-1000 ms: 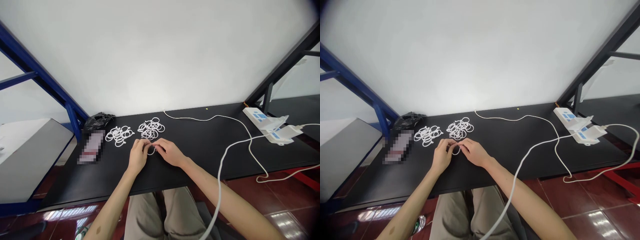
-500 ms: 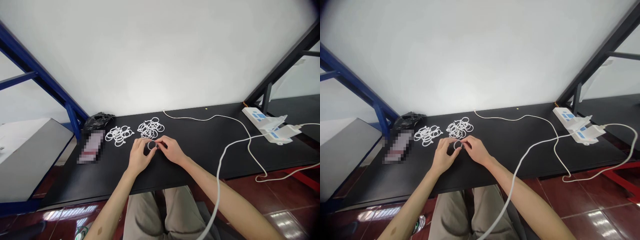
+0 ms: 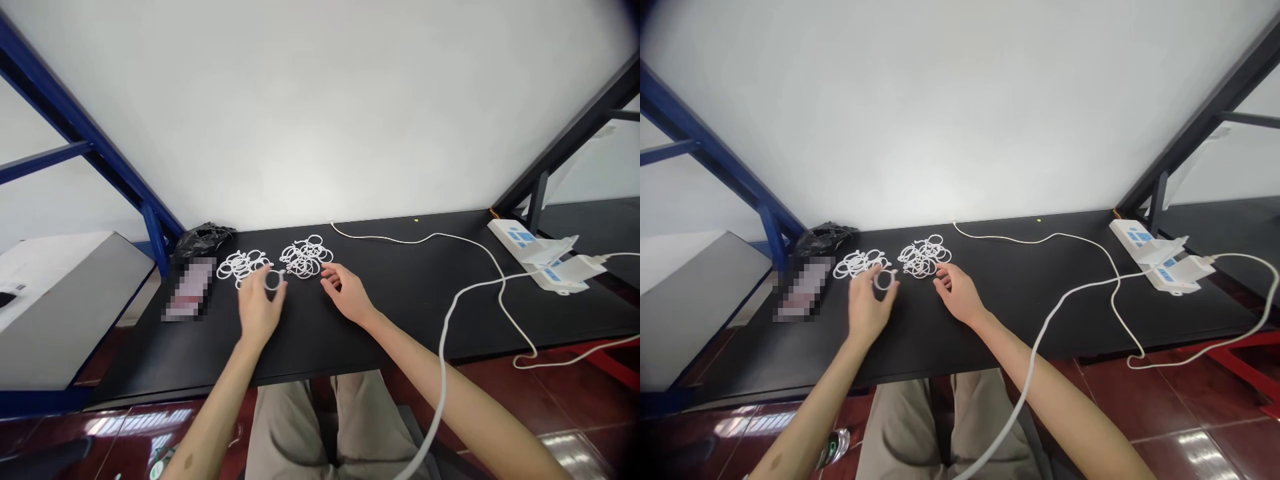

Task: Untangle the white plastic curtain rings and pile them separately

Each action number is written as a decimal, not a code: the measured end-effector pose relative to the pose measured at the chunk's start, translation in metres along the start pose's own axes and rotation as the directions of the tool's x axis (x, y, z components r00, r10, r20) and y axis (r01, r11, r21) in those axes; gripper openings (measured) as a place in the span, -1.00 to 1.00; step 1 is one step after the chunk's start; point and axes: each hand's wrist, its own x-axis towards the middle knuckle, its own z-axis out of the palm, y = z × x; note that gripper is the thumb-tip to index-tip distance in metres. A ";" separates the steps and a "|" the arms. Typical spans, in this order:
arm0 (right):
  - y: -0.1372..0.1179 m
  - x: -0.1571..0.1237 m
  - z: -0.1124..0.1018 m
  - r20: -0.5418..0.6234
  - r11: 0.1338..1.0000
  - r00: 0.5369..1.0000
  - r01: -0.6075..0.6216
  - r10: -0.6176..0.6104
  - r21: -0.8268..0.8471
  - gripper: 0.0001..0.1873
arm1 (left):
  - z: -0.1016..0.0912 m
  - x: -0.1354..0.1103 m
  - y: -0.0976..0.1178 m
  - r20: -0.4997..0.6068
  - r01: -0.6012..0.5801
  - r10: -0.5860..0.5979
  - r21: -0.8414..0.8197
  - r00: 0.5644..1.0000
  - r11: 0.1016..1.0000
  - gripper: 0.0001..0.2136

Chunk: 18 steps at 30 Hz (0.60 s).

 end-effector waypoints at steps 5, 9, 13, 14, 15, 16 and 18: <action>0.007 0.009 -0.001 -0.030 0.967 0.998 0.051 -0.061 -0.251 -0.72 | -0.028 0.010 -0.063 -0.080 0.182 -0.171 0.159 0.982 0.970 -0.55; 0.018 0.029 0.000 0.012 0.842 0.995 0.086 -0.094 -0.532 -0.70 | -0.029 0.013 -0.085 0.040 0.212 -0.220 0.140 0.975 0.967 -0.49; 0.027 0.041 0.003 0.029 0.760 0.992 0.110 -0.119 -0.640 -0.76 | -0.023 0.013 -0.088 0.073 0.248 -0.257 0.121 0.964 0.961 -0.47; 0.028 0.042 0.003 0.027 0.757 0.992 0.110 -0.121 -0.645 -0.80 | -0.023 0.013 -0.088 0.070 0.261 -0.270 0.117 0.960 0.958 -0.47; 0.027 0.042 0.003 0.023 0.759 0.993 0.104 -0.116 -0.643 -0.84 | -0.023 0.013 -0.088 0.065 0.273 -0.281 0.109 0.958 0.956 -0.47; 0.026 0.041 0.002 0.019 0.765 0.994 0.094 -0.107 -0.637 -0.87 | -0.024 0.013 -0.087 0.055 0.284 -0.290 0.097 0.955 0.954 -0.48; 0.023 0.037 0.000 0.014 0.785 0.996 0.076 -0.085 -0.615 -0.91 | -0.026 0.012 -0.085 0.043 0.297 -0.300 0.060 0.953 0.953 -0.48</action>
